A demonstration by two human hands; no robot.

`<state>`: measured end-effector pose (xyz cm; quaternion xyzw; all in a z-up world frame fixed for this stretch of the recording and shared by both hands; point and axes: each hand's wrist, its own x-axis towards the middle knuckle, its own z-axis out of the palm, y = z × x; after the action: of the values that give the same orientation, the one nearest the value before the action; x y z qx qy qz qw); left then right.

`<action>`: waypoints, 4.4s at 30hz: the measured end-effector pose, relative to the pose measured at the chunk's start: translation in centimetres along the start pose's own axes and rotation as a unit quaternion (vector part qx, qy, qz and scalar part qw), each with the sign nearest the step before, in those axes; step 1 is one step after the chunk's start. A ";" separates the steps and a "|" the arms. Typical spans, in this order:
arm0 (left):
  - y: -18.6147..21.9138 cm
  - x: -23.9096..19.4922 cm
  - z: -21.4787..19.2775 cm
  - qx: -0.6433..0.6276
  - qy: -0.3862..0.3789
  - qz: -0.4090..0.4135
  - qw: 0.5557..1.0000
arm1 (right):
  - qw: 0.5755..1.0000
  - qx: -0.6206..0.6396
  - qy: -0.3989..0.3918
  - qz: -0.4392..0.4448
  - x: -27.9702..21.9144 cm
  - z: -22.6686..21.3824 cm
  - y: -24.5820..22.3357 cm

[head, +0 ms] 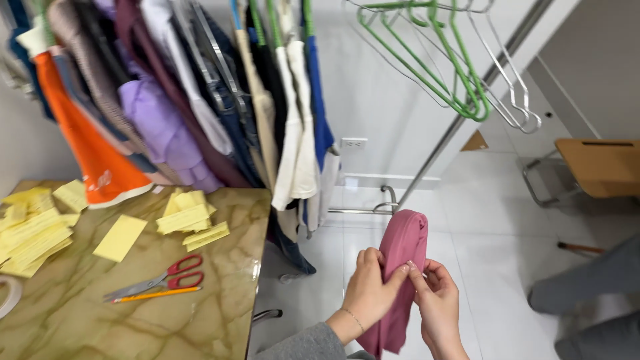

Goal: The person picks up folded shirts from a table, unfolds them, and places them onto hangers. They then hang the shirts on a metal clothing rack. The process is repeated for several shirts of different colors and patterns.

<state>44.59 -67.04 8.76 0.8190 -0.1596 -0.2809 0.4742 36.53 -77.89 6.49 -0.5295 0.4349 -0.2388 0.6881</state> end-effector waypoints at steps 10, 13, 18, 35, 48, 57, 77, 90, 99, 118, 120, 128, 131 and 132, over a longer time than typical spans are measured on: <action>-2.0 3.8 -0.6 0.151 -0.007 0.116 0.982 | 1.000 0.010 0.006 -0.021 1.1 -2.8 -0.7; -1.2 3.8 -1.2 0.140 -0.013 0.126 0.982 | 1.000 0.008 0.004 -0.027 0.9 -2.2 -1.2; -2.2 3.8 -0.8 0.168 0.045 0.177 0.969 | 1.000 -0.010 0.004 -0.018 0.5 -0.8 -2.1; -0.1 4.6 -11.0 0.263 0.100 0.226 0.932 | 0.909 -0.301 0.103 -0.270 4.6 -7.4 -5.7; 2.1 4.9 -12.0 0.230 0.136 0.242 0.933 | 0.940 -0.236 0.059 -0.238 4.2 -6.1 -7.7; -2.5 4.9 -5.2 0.193 0.218 0.284 0.914 | 0.976 0.045 -0.153 -0.150 8.6 -2.7 -7.3; -8.5 9.1 -6.9 -0.225 -0.115 -0.133 0.958 | 0.970 0.069 -0.101 -0.210 4.7 -1.4 -16.5; 4.2 3.1 -6.8 -0.499 -0.184 0.001 0.847 | 0.973 -0.077 -0.179 -0.125 0.2 1.4 -3.4; -4.4 -0.8 -2.8 0.130 0.260 0.331 0.898 | 0.980 0.125 -0.149 -0.047 -1.0 5.2 -9.2; -2.3 -1.7 -7.4 0.056 0.319 0.374 0.869 | 0.912 0.219 -0.328 -0.112 -7.5 8.6 -14.3; -2.4 -0.7 -6.9 0.052 0.329 0.337 0.880 | 0.899 0.211 -0.373 -0.089 -8.3 8.8 -13.9; -3.8 -0.8 -12.8 0.025 0.340 0.302 0.890 | 0.910 0.223 -0.340 -0.083 -3.6 8.4 -13.2; -2.1 -2.0 -15.0 -0.011 0.314 0.270 0.910 | 0.942 0.161 -0.279 -0.091 -2.3 9.1 -12.1; -1.2 -2.4 -15.8 -0.041 0.291 0.252 0.922 | 0.953 0.104 -0.257 -0.120 -2.3 9.5 -12.0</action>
<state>52.36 -54.36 14.65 0.7774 -0.2044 0.0921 0.5876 45.03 -74.99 19.06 -0.5467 0.1488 -0.2193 0.7943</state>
